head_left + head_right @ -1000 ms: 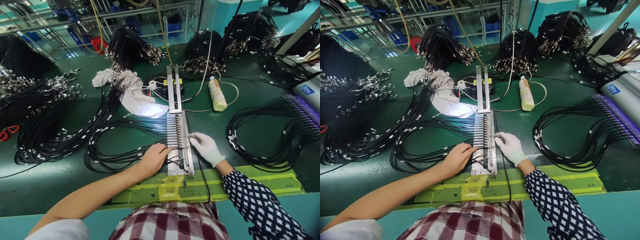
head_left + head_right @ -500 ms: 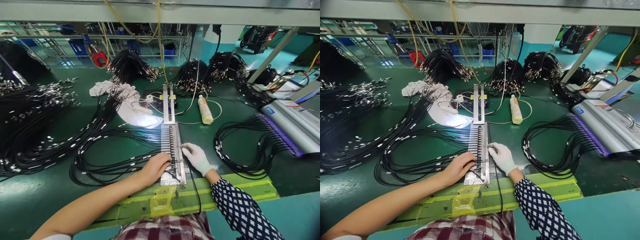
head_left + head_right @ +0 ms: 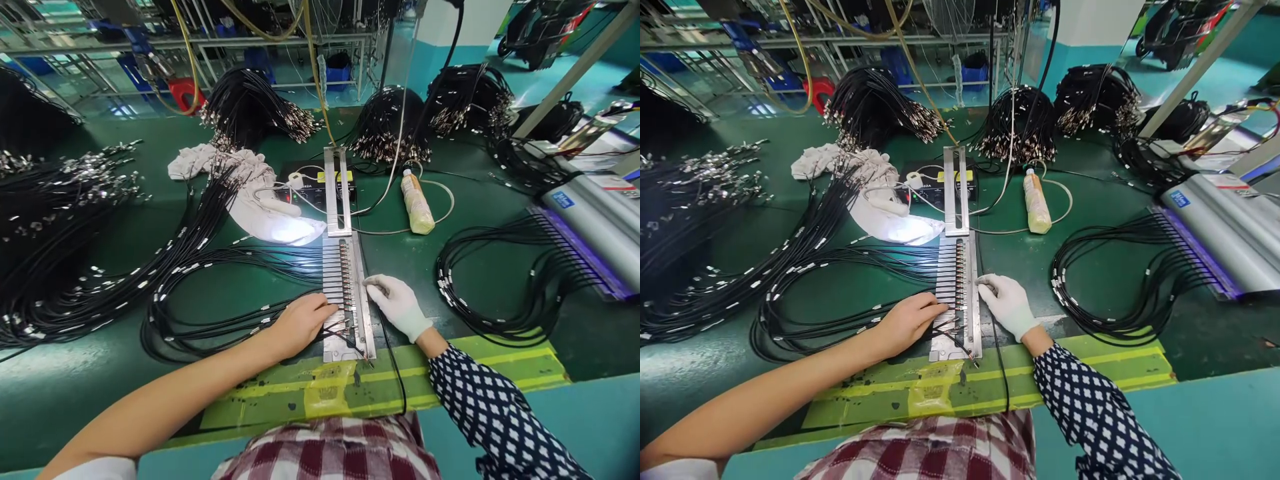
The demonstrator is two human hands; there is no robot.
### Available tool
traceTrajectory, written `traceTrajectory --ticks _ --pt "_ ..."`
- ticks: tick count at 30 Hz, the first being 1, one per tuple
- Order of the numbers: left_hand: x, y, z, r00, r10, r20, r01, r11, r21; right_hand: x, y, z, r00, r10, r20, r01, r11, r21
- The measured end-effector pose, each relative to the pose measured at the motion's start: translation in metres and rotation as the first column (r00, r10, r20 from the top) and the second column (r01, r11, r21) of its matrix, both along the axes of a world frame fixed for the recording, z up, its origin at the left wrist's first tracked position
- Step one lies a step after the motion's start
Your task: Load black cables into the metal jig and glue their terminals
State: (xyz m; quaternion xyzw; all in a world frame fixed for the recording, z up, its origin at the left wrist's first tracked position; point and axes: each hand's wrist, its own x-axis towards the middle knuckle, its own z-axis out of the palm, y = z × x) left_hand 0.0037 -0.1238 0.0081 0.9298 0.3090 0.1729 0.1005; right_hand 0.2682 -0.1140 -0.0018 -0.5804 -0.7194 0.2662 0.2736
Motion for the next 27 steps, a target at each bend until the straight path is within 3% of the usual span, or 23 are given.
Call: traceTrajectory --ticks 8,12,16,21,27 --pt "0.001 0.008 -0.004 0.997 -0.041 0.066 0.044 0.998 -0.042 0.0 0.0 0.002 1.0 0.008 0.011 -0.008 1.0 0.0" --pt "-0.006 0.002 -0.011 0.997 -0.01 0.077 0.004 0.997 0.077 0.0 0.0 0.001 1.0 0.011 0.012 -0.011 1.0 0.009" --pt "-0.013 -0.009 -0.015 1.0 0.013 -0.013 -0.011 0.987 0.159 0.0 0.001 0.0 1.0 0.009 0.013 -0.009 1.0 0.009" --pt "-0.017 -0.008 -0.017 1.0 0.006 -0.005 -0.005 0.997 0.079 0.0 0.002 -0.002 1.0 0.002 0.018 -0.002 1.0 0.009" --pt "-0.005 -0.001 -0.004 0.999 -0.026 -0.032 0.025 0.999 -0.023 0.001 0.002 -0.004 1.0 0.01 0.022 -0.01 1.0 0.02"
